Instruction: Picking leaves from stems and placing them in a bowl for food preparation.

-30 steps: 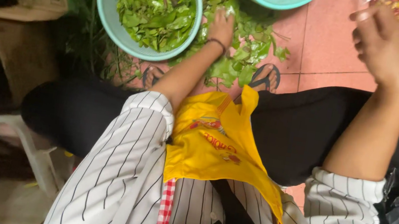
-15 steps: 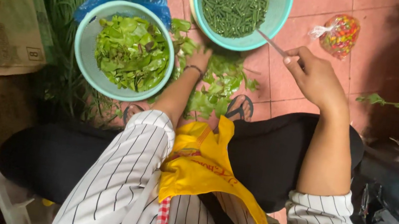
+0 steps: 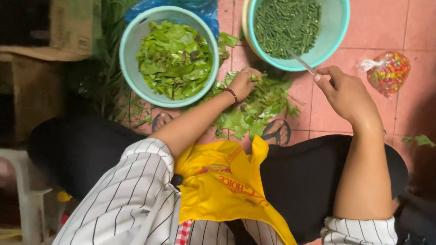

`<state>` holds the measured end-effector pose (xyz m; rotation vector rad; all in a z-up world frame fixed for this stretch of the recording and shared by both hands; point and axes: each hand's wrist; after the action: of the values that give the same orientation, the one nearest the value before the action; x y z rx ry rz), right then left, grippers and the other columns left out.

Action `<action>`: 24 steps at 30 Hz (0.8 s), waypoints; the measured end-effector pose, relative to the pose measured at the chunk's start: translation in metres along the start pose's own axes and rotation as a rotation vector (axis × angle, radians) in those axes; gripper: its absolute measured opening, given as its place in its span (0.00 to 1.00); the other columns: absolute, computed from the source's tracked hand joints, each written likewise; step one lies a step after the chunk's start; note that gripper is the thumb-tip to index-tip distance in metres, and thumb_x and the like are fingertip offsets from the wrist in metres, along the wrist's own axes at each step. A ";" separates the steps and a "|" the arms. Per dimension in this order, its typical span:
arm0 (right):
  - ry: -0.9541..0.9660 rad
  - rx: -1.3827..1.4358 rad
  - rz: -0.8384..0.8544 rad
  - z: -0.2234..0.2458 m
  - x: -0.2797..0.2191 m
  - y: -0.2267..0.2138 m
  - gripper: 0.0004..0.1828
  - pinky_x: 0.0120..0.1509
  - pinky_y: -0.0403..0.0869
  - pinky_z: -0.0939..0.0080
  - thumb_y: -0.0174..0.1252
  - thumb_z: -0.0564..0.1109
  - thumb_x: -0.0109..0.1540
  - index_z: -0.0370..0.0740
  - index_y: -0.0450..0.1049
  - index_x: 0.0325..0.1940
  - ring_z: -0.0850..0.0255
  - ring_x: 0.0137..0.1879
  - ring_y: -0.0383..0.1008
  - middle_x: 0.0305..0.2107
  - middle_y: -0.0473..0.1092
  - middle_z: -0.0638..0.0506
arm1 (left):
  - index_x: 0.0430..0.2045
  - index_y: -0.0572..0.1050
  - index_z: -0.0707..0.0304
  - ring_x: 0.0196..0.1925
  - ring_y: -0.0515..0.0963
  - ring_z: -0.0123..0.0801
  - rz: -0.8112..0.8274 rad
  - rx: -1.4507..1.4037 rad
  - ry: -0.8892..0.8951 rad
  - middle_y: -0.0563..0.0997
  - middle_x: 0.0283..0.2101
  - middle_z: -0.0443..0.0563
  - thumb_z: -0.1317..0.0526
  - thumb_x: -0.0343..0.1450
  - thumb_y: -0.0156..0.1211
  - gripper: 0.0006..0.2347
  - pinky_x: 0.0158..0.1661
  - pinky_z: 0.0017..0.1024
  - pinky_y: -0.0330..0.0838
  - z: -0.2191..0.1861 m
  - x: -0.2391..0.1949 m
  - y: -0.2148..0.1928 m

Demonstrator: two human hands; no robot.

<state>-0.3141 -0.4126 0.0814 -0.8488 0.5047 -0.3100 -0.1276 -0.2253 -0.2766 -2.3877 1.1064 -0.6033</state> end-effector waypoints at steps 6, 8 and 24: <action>-0.187 0.012 0.027 0.034 0.023 0.033 0.27 0.50 0.76 0.50 0.64 0.60 0.62 0.38 0.77 0.55 0.47 0.44 0.80 0.38 0.78 0.38 | 0.47 0.75 0.64 0.26 0.75 0.32 0.240 -0.565 -0.506 0.76 0.27 0.53 0.68 0.74 0.56 0.08 0.28 0.32 0.74 -0.072 0.020 -0.096; -0.209 0.063 -0.003 0.058 0.027 0.041 0.24 0.49 0.76 0.52 0.66 0.56 0.62 0.38 0.78 0.55 0.52 0.42 0.80 0.37 0.78 0.39 | 0.46 0.74 0.66 0.27 0.77 0.27 0.188 -0.679 -0.389 0.76 0.28 0.48 0.68 0.74 0.56 0.08 0.28 0.28 0.77 -0.065 0.025 -0.118; -0.362 0.819 0.113 0.203 0.079 0.112 0.14 0.32 0.64 0.71 0.61 0.46 0.67 0.42 0.76 0.56 0.75 0.31 0.65 0.32 0.72 0.61 | 0.48 0.73 0.66 0.29 0.78 0.28 -0.198 -0.919 -0.458 0.77 0.31 0.46 0.67 0.75 0.55 0.08 0.32 0.25 0.76 -0.076 -0.042 -0.341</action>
<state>-0.1312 -0.2493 0.0833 -0.0679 0.0568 -0.2216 0.0092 -0.0084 -0.0354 -3.1704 1.0659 0.5268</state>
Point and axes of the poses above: each hand's wrist, its own x-axis towards the middle knuckle, its own y-axis out of the palm, z = x × y
